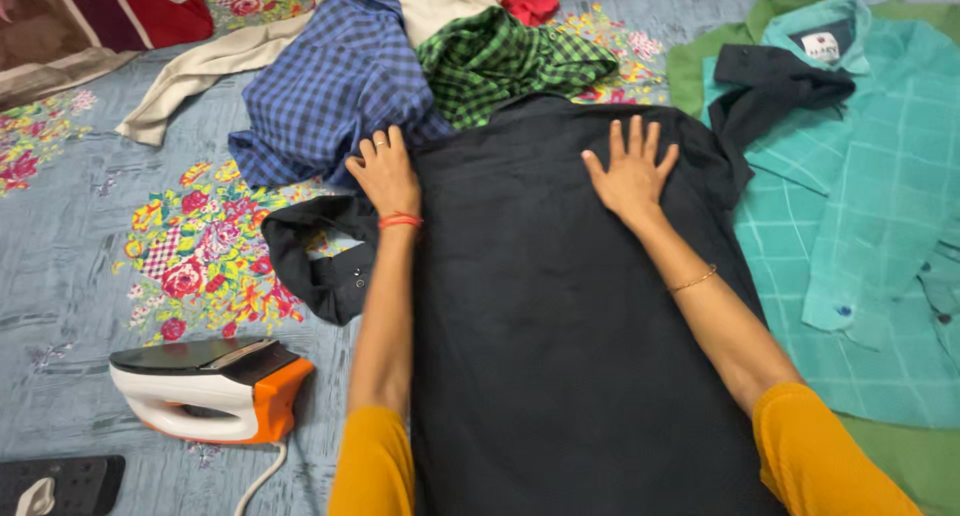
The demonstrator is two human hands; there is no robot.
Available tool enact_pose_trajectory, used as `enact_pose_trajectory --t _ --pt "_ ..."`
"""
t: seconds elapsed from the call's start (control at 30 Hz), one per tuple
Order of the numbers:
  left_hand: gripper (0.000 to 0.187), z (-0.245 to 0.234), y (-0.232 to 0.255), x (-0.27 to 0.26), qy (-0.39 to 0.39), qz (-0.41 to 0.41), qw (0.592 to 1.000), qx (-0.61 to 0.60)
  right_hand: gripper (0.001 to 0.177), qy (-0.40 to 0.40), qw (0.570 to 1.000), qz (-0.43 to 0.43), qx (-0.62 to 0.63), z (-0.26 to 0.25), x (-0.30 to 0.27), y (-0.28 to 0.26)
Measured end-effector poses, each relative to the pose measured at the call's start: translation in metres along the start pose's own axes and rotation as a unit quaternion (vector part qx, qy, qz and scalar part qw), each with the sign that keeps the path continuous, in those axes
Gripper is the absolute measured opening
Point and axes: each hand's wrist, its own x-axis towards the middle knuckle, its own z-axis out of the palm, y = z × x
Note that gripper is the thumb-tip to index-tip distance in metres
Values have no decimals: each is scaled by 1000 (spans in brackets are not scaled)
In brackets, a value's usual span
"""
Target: The person irons a teal checkered shirt and a black shirt on a bed. They smooth the fabric with their hands, use an electric iron to press the body and sleeves, and fold the sleeves inward. The person then places the teal shirt aside and begins ironing the black shirt.
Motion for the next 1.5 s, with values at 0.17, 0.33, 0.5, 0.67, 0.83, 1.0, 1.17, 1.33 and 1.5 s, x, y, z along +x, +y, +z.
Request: enact_pose_trajectory --t 0.17,0.33,0.5,0.67,0.83,1.0,1.17,1.33,1.5 --pt "45 -29 87 -41 -101 -43 977 -180 79 -17 998 -52 23 -4 -40 -25" --pt "67 -11 96 -76 -142 3 974 -178 77 -11 999 -49 -17 -25 -48 -14" --pt "66 -7 74 -78 -173 -12 972 -156 75 54 998 -25 22 -36 -46 37" --pt "68 6 72 -80 -168 -9 972 -162 75 37 999 -20 -8 -16 -39 51" --pt "73 -26 59 -110 -207 -11 954 -218 72 7 998 -4 65 -21 -34 44" --pt "55 -136 19 -165 -213 -52 897 -385 45 31 973 -97 208 -49 -73 -61" --pt "42 -255 -51 -190 -159 -117 852 -484 27 -55 883 -225 408 -86 -141 -236" --pt "36 -315 -158 -238 -58 -335 832 -438 27 -134 792 -352 481 -92 -218 -367" --pt "37 -306 -233 -295 54 -447 782 -432 27 -120 757 -527 367 -51 -300 -463"
